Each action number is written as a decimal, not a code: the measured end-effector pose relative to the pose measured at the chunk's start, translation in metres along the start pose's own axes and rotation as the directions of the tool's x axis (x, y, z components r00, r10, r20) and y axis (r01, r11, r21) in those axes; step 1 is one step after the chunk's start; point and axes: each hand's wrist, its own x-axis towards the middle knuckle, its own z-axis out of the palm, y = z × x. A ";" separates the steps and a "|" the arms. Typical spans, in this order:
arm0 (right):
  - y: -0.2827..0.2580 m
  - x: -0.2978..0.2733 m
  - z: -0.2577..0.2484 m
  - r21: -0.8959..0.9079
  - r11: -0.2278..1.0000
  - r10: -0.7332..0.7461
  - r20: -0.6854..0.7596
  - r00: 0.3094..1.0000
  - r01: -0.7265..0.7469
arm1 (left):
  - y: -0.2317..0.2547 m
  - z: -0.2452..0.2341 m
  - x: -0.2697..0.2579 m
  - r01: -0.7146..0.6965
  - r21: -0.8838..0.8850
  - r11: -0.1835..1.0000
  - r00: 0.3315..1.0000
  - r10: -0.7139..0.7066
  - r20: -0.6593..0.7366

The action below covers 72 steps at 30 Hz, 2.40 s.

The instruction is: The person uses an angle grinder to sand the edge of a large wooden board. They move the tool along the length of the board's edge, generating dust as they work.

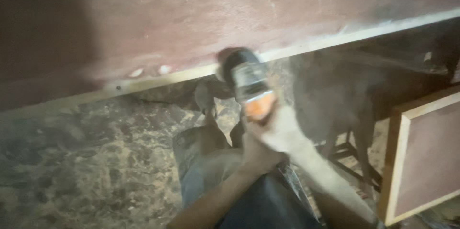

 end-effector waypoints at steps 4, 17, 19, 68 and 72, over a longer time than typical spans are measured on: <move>0.024 -0.001 -0.051 0.127 0.985 -0.108 -0.071 0.992 0.116 | 0.002 0.046 0.018 0.053 0.045 0.998 0.993 -0.058 0.107; 0.110 0.020 -0.170 0.182 0.983 0.011 -0.188 0.982 0.024 | 0.031 0.157 0.087 0.202 0.145 0.969 0.921 -0.238 0.308; 0.118 0.023 -0.185 0.175 0.984 0.057 -0.195 0.979 -0.022 | 0.038 0.167 0.099 0.226 0.164 0.960 0.906 -0.269 0.327; 0.173 0.043 -0.275 0.277 0.961 0.068 -0.259 0.964 0.006 | 0.059 0.258 0.164 0.320 0.260 0.911 0.802 -0.407 0.438; 0.206 0.049 -0.311 0.261 0.965 0.094 -0.293 0.952 -0.016 | 0.061 0.296 0.185 0.292 0.291 0.911 0.774 -0.404 0.487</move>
